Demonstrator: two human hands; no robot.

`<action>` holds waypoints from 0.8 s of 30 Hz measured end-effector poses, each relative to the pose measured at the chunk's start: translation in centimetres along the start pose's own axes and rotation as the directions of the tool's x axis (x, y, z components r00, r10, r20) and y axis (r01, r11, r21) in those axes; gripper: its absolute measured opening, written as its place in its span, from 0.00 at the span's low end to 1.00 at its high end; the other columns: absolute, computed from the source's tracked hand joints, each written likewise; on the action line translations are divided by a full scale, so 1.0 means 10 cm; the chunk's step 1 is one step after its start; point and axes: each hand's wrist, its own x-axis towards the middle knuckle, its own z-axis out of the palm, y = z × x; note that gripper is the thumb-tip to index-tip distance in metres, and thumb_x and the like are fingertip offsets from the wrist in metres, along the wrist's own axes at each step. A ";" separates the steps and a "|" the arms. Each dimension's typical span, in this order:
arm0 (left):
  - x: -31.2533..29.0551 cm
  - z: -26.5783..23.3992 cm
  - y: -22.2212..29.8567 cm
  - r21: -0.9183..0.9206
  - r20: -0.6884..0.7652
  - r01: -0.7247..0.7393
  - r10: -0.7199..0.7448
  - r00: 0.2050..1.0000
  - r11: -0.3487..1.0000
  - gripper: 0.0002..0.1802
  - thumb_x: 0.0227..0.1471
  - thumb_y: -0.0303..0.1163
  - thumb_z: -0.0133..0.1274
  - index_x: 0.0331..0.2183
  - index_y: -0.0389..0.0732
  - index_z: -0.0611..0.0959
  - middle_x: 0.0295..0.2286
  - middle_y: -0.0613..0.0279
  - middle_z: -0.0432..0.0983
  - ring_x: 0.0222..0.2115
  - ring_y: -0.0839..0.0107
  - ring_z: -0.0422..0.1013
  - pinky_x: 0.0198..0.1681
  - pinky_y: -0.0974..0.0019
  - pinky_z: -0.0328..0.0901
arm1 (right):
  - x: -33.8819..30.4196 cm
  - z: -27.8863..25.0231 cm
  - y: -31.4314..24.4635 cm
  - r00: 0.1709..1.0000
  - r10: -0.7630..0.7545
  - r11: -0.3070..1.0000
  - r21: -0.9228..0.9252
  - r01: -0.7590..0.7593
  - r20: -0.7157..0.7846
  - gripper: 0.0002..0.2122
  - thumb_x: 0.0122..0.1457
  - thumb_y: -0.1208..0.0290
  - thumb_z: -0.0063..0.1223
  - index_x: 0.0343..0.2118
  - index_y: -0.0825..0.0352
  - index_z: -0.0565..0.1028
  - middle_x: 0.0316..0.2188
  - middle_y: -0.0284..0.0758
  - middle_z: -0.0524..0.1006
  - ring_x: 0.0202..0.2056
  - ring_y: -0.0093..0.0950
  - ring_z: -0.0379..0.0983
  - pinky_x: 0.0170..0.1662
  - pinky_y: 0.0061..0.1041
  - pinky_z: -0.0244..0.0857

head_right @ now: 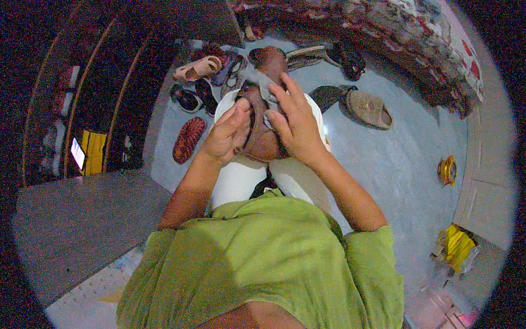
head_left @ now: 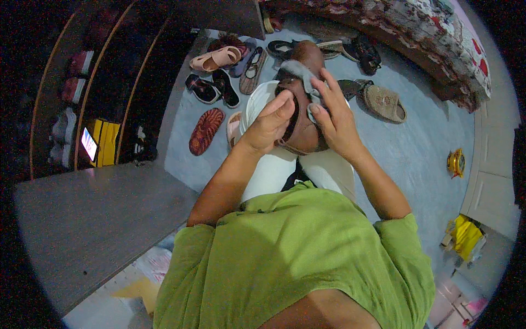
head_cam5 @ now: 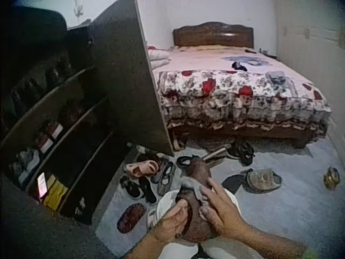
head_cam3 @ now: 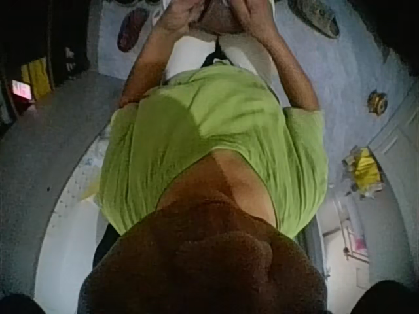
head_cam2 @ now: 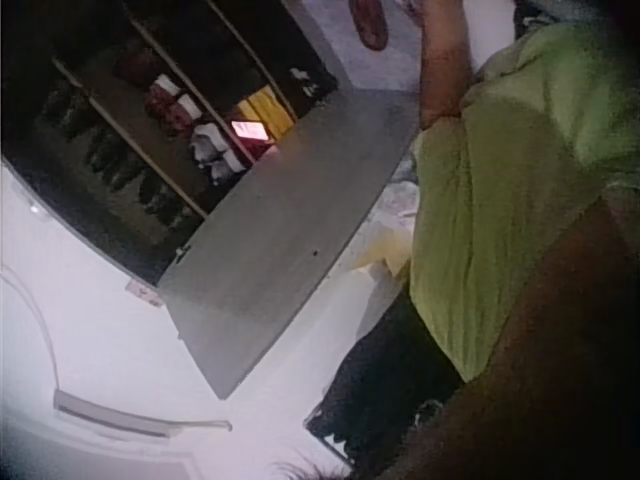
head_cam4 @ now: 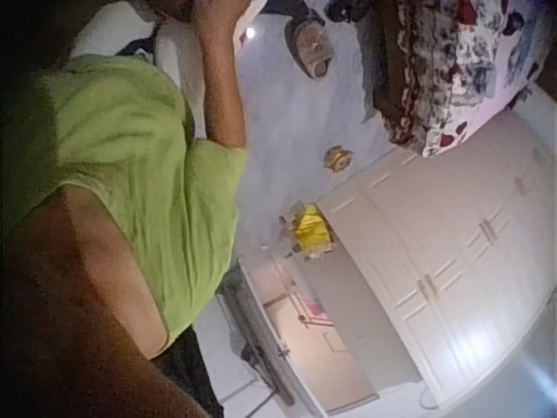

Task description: The person sits on the floor and cleans a pair of brown leather shoes using a grey cloth. They wipe the exterior surfaces of the shoes, including the toe, sides, and heel, handling one shoe at a time.

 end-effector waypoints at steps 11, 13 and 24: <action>0.02 -0.06 -0.15 0.086 -0.012 -0.038 0.039 0.999 0.996 0.38 0.56 0.50 0.45 0.57 0.34 0.55 0.53 0.58 0.57 0.54 0.71 0.55 0.57 0.68 0.50 | -0.21 0.07 -0.23 0.985 -0.104 0.980 -0.153 0.124 0.135 0.28 0.53 0.70 0.51 0.56 0.69 0.57 0.60 0.52 0.49 0.59 0.52 0.47 0.60 0.46 0.43; 0.01 -0.11 -0.23 0.266 -0.087 -0.015 0.040 0.995 0.964 0.42 0.55 0.52 0.44 0.58 0.33 0.51 0.56 0.57 0.52 0.57 0.69 0.50 0.59 0.67 0.46 | -0.03 0.16 -0.11 0.991 -0.107 0.968 -0.221 0.122 0.081 0.27 0.54 0.67 0.50 0.56 0.68 0.57 0.60 0.52 0.48 0.59 0.52 0.46 0.60 0.46 0.42; 0.06 0.05 -0.10 0.260 -0.008 -0.090 0.095 0.995 0.962 0.44 0.55 0.56 0.42 0.59 0.33 0.48 0.56 0.56 0.51 0.57 0.69 0.49 0.59 0.68 0.44 | 0.41 0.30 0.08 0.989 -0.141 0.968 -0.217 0.129 -0.045 0.23 0.56 0.64 0.46 0.53 0.71 0.62 0.57 0.52 0.55 0.58 0.52 0.49 0.59 0.41 0.47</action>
